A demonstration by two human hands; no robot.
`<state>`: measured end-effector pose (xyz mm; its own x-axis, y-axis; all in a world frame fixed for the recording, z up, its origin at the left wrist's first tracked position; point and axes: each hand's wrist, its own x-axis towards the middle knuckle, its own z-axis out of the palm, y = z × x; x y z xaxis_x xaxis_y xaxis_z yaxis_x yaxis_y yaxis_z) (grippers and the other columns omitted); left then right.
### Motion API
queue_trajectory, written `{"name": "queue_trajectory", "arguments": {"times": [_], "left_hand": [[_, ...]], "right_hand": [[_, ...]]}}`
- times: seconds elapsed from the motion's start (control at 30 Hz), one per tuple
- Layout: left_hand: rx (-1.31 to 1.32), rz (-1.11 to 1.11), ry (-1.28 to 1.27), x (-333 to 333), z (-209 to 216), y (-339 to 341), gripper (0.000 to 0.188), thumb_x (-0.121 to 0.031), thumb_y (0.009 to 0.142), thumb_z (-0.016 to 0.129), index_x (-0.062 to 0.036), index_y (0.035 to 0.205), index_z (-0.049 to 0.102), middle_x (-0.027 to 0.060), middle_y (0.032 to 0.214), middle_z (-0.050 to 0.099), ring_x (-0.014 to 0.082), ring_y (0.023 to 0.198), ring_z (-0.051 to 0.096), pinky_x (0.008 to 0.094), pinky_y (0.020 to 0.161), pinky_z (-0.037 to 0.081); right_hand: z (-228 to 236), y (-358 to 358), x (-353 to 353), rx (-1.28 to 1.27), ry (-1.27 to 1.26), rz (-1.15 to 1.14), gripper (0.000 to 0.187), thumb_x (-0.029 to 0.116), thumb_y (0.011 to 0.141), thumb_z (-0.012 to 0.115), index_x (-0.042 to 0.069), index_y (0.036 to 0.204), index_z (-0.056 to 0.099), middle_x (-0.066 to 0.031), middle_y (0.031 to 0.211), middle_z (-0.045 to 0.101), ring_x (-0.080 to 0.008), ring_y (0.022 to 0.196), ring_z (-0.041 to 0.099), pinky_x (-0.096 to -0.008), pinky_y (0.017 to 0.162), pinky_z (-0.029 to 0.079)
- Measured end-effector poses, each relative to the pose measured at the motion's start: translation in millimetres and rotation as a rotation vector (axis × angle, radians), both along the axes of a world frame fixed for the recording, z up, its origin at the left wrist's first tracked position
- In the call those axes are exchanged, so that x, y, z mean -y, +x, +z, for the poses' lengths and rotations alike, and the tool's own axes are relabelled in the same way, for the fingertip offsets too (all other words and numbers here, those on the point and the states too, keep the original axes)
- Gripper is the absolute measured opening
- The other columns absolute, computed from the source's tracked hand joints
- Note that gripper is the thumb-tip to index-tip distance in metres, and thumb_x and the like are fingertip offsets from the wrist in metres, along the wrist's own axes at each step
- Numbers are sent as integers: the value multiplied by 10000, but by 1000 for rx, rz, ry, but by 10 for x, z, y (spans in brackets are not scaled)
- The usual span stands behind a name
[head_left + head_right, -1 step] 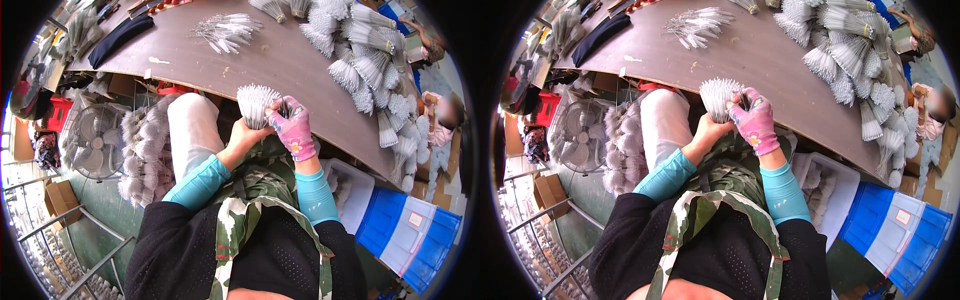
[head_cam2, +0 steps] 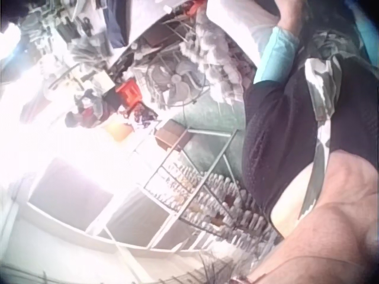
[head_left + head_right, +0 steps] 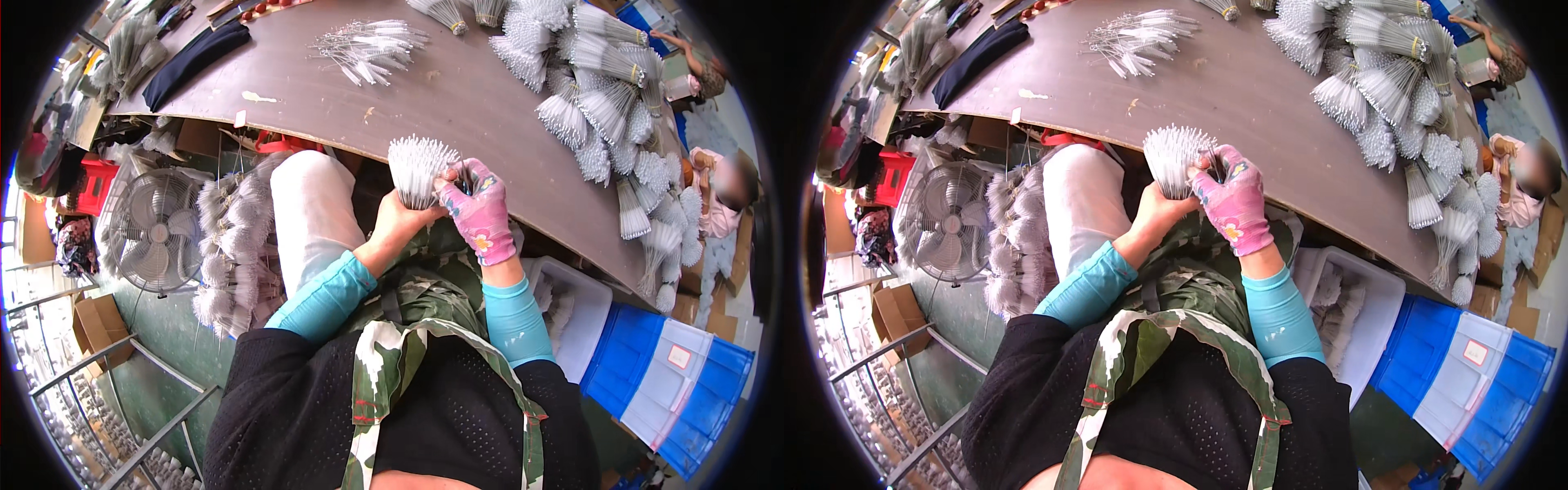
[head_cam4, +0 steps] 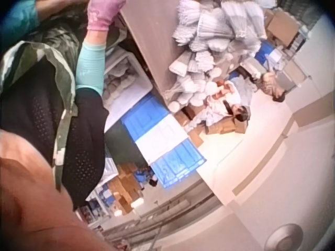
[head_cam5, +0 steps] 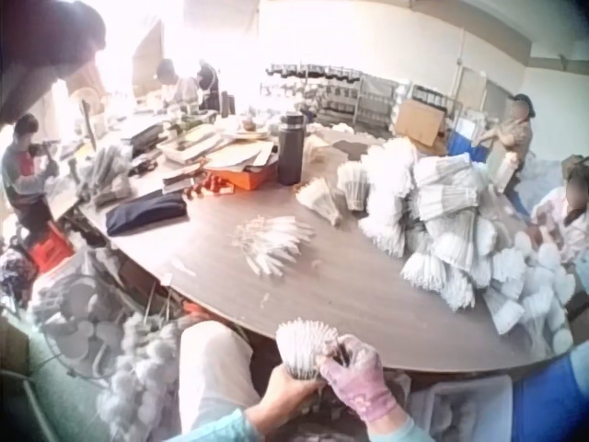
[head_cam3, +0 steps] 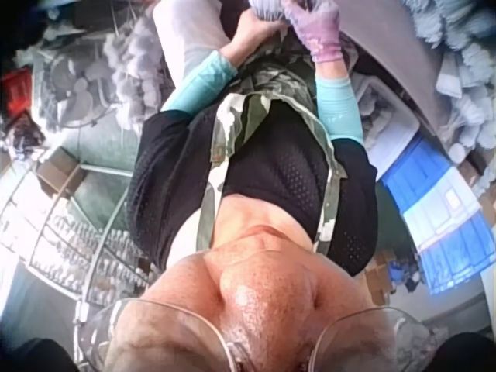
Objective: Assembling and inspecting shuttlecock components in a factory setting.
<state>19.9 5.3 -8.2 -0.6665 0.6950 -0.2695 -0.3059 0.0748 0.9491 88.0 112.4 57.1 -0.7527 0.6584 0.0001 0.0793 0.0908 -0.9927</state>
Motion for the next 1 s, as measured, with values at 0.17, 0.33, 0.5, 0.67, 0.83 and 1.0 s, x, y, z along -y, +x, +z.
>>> {"name": "queue_trajectory", "arguments": {"times": [0.17, 0.33, 0.5, 0.67, 0.83, 1.0], "left_hand": [[-69, 27, 72, -16, -360, -62, 317, -109, 705, 757, 21, 972, 645, 53, 815, 673, 103, 725, 617, 268, 667, 505], [-108, -76, 91, 2, -293, -120, 273, -181, 727, 797, -10, 905, 681, 24, 769, 680, 79, 701, 612, 255, 652, 497], [-71, -88, 110, 4, -391, -130, 251, -171, 730, 793, -16, 894, 683, 12, 751, 675, 68, 685, 604, 253, 643, 495], [-146, -103, 223, 0, -294, -154, 325, -143, 714, 794, -23, 987, 665, 27, 904, 680, 98, 822, 617, 271, 735, 495], [-478, -79, 140, -2, -388, -197, 372, -131, 735, 759, -25, 1069, 636, 62, 1050, 664, 154, 968, 619, 307, 849, 482], [-605, -134, 35, -27, -526, -201, 340, -95, 775, 688, -42, 1106, 629, 98, 1089, 655, 210, 1011, 623, 324, 877, 483]], "right_hand": [[-37, 171, 162, 47, 93, 11, 112, -25, 804, 654, -1, 902, 604, -6, 851, 628, -52, 726, 559, -212, 639, 464], [40, 385, 163, -163, 204, -131, 162, 5, 863, 617, 10, 1024, 621, -49, 973, 647, -85, 781, 594, -223, 683, 511], [43, 428, -51, -97, -165, -202, 206, 16, 877, 595, -6, 1082, 607, -91, 1020, 641, -95, 750, 581, -221, 665, 480], [48, 383, -56, -18, -229, -47, 388, -59, 836, 562, 4, 1217, 527, -70, 1103, 596, -93, 891, 576, -241, 769, 502], [33, 300, 2, 3, -209, 55, 451, -87, 806, 562, -13, 1246, 493, -57, 1156, 563, -94, 919, 552, -245, 798, 494], [-5, 359, 77, 77, -217, 108, 434, -78, 812, 556, -25, 1238, 498, -64, 1149, 574, -111, 976, 560, -243, 808, 487]]}}
